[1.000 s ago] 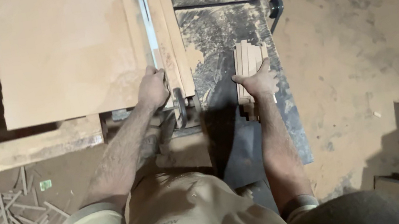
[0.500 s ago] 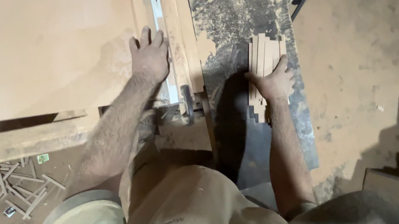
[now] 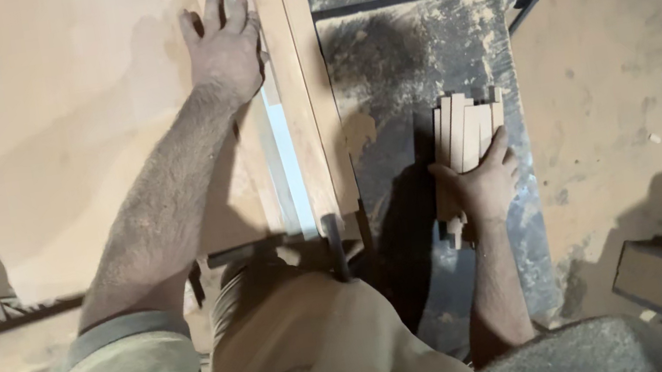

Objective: The person cuts small wooden strips into shorter pieces on a table saw, feeding each strip along the fence by hand and stacking the cut pieces on the side table. They gather the finished pieces, scoop more from a blue bin, and continue cutting and stacking the sticks.

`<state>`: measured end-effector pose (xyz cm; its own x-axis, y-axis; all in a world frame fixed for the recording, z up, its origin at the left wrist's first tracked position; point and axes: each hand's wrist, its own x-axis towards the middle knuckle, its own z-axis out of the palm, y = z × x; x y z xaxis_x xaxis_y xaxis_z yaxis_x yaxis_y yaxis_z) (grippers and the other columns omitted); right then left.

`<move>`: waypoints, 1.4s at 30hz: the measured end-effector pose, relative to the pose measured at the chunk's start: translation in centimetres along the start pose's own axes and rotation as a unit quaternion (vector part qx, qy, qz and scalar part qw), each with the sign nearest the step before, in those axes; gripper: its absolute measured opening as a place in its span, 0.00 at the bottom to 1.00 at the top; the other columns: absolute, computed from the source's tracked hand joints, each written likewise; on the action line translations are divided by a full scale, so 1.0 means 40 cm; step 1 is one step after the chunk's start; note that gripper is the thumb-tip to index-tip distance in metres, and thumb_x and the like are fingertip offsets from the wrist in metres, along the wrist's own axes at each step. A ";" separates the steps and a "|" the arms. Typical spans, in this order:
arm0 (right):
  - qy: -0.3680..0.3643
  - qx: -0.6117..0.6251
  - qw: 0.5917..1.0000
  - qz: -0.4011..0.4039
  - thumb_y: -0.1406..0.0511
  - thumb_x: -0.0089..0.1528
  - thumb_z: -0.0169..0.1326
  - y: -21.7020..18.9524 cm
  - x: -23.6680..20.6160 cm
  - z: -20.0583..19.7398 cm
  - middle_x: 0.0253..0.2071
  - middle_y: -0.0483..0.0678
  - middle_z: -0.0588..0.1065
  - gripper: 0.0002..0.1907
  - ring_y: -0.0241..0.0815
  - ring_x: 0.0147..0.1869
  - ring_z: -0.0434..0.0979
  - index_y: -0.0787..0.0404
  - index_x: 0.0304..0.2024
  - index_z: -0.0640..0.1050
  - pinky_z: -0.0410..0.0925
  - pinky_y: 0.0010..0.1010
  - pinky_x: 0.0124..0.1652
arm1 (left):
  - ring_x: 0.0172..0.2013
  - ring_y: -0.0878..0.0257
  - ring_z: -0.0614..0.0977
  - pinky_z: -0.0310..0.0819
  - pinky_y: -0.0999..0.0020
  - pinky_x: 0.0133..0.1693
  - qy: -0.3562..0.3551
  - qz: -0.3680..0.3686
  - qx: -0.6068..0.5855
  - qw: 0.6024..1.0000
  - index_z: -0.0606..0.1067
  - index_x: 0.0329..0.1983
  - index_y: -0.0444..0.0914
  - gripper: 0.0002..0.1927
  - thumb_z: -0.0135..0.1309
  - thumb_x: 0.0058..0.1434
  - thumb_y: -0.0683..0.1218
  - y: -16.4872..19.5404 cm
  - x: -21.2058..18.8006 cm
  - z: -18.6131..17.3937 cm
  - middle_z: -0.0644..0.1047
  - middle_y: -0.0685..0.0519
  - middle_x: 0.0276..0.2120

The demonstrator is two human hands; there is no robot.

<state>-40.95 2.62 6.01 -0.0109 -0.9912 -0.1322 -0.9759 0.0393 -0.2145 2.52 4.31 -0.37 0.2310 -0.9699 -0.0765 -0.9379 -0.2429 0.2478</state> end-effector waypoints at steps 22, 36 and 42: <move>-0.066 -0.007 0.997 0.031 0.44 0.38 0.76 0.015 -0.014 -0.049 0.70 0.69 0.57 0.74 0.73 0.73 0.54 0.56 0.77 0.49 0.54 0.57 0.68 | 0.56 0.47 0.75 0.72 0.52 0.59 0.176 0.278 -0.161 0.931 0.74 0.55 0.37 0.14 0.53 0.66 0.42 0.258 0.058 -0.048 0.75 0.44 0.52; -0.056 0.071 0.996 -0.010 0.42 0.40 0.72 0.038 -0.050 -0.105 0.71 0.64 0.60 0.71 0.70 0.73 0.60 0.51 0.77 0.50 0.60 0.54 0.67 | 0.48 0.27 0.74 0.77 0.43 0.45 -0.044 0.058 -0.292 0.954 0.61 0.67 0.32 0.38 0.60 0.53 0.44 0.732 -0.343 0.121 0.63 0.26 0.55; -0.067 0.051 0.996 -0.007 0.45 0.44 0.71 0.022 -0.095 -0.137 0.72 0.62 0.58 0.67 0.68 0.74 0.58 0.49 0.78 0.49 0.60 0.57 0.65 | 0.43 0.29 0.76 0.75 0.39 0.46 0.083 0.052 -0.237 0.967 0.71 0.57 0.36 0.22 0.58 0.59 0.43 0.765 -0.372 0.140 0.66 0.29 0.53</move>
<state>-42.96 5.73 11.65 0.0374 -0.9663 -0.2546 -0.9483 0.0460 -0.3142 -31.07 11.41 2.95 0.2173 -0.9690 0.1178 -0.7435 -0.0861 0.6632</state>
